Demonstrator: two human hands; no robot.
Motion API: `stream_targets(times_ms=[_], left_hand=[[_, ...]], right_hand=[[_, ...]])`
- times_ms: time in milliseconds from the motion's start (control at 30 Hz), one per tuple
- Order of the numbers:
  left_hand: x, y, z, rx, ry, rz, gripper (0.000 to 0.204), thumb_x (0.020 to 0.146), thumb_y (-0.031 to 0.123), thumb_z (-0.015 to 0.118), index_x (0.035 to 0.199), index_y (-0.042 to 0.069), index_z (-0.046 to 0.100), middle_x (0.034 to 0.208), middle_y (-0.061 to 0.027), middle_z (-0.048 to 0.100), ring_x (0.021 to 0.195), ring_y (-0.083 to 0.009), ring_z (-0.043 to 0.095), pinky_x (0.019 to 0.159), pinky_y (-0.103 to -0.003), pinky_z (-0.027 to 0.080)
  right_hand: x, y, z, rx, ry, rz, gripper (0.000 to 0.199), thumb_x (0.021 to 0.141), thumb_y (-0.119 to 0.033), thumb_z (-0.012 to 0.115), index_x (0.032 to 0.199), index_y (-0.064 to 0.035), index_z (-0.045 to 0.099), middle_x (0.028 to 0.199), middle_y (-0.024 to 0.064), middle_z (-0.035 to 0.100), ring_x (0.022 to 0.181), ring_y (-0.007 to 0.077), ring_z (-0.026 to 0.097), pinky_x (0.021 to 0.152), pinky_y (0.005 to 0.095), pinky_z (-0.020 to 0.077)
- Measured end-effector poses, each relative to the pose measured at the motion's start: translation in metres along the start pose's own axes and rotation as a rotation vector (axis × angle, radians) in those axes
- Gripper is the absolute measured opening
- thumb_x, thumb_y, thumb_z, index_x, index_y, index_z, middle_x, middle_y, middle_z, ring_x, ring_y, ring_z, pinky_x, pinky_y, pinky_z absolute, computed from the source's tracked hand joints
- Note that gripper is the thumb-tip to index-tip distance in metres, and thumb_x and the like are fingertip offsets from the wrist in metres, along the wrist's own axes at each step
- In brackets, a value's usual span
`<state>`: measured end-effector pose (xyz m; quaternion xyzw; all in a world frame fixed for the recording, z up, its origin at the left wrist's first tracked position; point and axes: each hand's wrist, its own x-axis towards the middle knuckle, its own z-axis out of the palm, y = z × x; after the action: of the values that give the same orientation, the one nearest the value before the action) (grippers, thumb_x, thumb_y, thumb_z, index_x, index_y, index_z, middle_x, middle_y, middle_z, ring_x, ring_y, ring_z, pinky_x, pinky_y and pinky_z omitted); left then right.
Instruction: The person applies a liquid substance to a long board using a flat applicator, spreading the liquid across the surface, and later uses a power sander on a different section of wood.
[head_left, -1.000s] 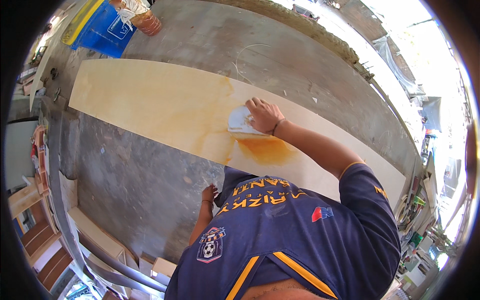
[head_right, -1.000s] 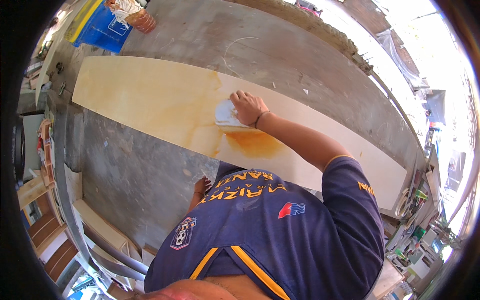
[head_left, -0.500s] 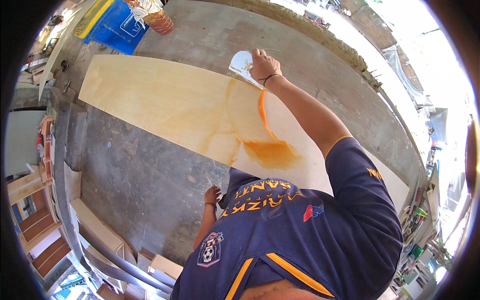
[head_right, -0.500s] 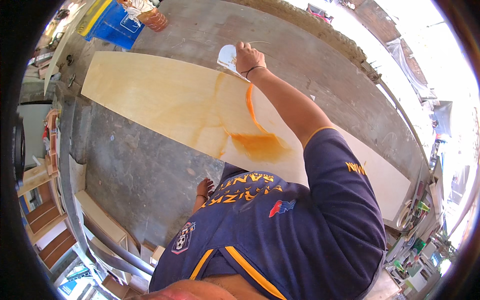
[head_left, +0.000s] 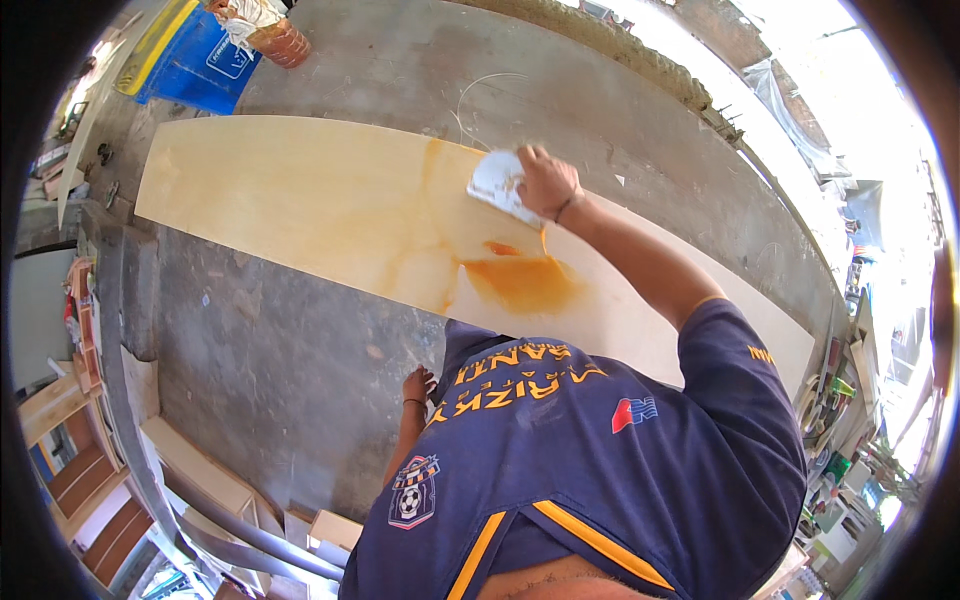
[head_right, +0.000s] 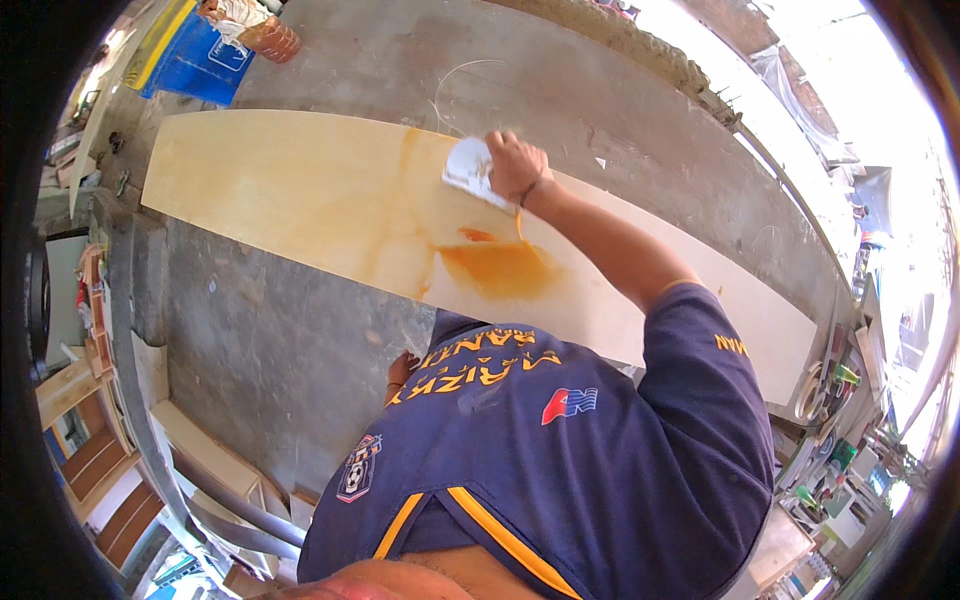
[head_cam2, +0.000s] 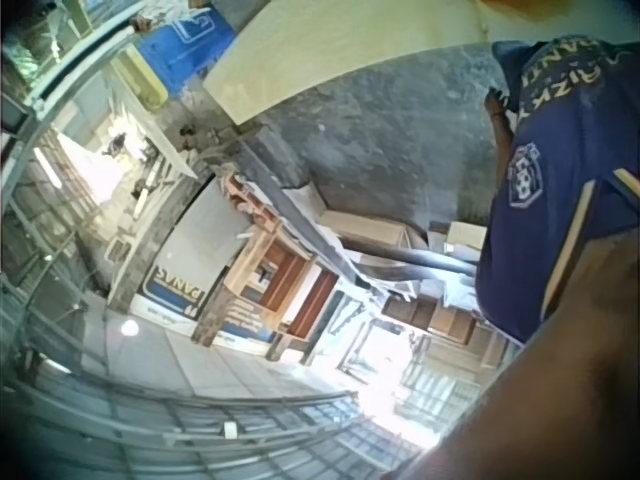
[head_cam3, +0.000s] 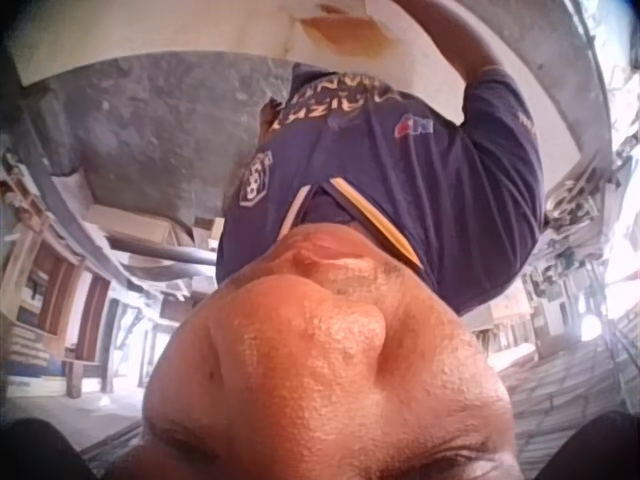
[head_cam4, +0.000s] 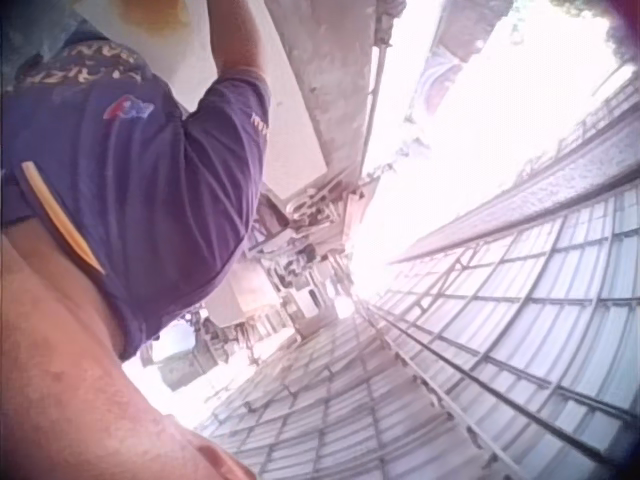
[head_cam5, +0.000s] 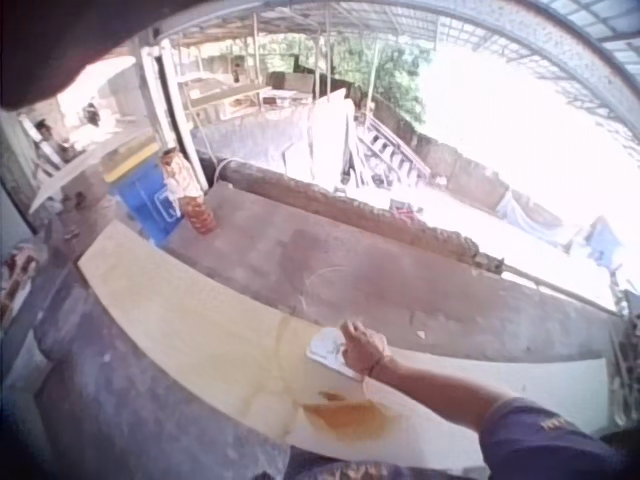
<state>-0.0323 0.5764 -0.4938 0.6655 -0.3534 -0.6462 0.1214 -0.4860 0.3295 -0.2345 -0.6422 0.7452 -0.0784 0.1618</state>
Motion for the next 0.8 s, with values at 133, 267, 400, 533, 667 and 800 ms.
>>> stream_targets(times_ms=[133,267,400,533,667,800], left_hand=[[0.001,0.036,0.003,-0.280,0.105,-0.229,0.045,0.091,0.036,0.044,0.104,-0.006,0.053,0.093,-0.0160,0.062,0.077,-0.0233,0.061,0.062,-0.030,0.051],[0.001,0.046,0.005,-0.258,0.089,-0.241,0.045,0.090,0.036,0.045,0.105,-0.006,0.053,0.093,-0.0159,0.062,0.078,-0.0226,0.061,0.064,-0.030,0.050],[0.003,0.030,0.008,-0.143,0.046,-0.166,0.045,0.089,0.038,0.046,0.103,-0.005,0.053,0.093,-0.0152,0.062,0.079,-0.0223,0.061,0.062,-0.030,0.050],[-0.005,0.035,0.014,0.041,0.009,-0.135,0.043,0.089,0.037,0.046,0.101,-0.004,0.054,0.092,-0.0145,0.062,0.083,-0.0221,0.062,0.062,-0.029,0.050],[-0.003,0.029,0.009,0.155,-0.025,-0.075,0.042,0.090,0.036,0.046,0.100,-0.004,0.054,0.091,-0.0133,0.062,0.086,-0.0225,0.062,0.064,-0.030,0.051],[-0.002,0.045,0.007,-0.038,0.062,-0.126,0.040,0.091,0.033,0.045,0.101,-0.005,0.053,0.092,-0.0128,0.061,0.088,-0.0231,0.061,0.068,-0.032,0.052]], right_hand=[[0.046,0.009,-0.011,-0.011,0.184,0.038,0.031,0.073,-0.013,0.049,0.103,-0.0056,0.048,0.099,0.0159,0.056,0.091,0.0357,0.059,0.073,0.0442,0.0486],[0.053,0.011,-0.042,-0.007,0.245,0.065,0.033,0.072,-0.017,0.054,0.103,-0.0062,0.047,0.100,0.0167,0.057,0.091,0.0354,0.058,0.074,0.0438,0.0481],[-0.012,0.011,-0.053,0.030,0.123,0.004,0.038,0.070,-0.023,0.060,0.102,-0.0074,0.047,0.100,0.0162,0.058,0.089,0.0354,0.057,0.074,0.0442,0.0466],[-0.080,0.030,-0.018,0.048,-0.174,-0.019,0.039,0.071,-0.016,0.052,0.110,-0.0105,0.048,0.097,0.0155,0.057,0.089,0.0349,0.058,0.073,0.0443,0.0473],[-0.036,0.045,-0.011,0.002,0.079,0.095,0.037,0.070,-0.019,0.057,0.105,-0.0094,0.048,0.100,0.0148,0.057,0.091,0.0352,0.057,0.076,0.0447,0.0469],[0.007,0.061,-0.041,-0.037,0.242,0.112,0.038,0.072,-0.021,0.057,0.107,-0.0102,0.046,0.100,0.0159,0.057,0.089,0.0364,0.057,0.074,0.0452,0.0470]])
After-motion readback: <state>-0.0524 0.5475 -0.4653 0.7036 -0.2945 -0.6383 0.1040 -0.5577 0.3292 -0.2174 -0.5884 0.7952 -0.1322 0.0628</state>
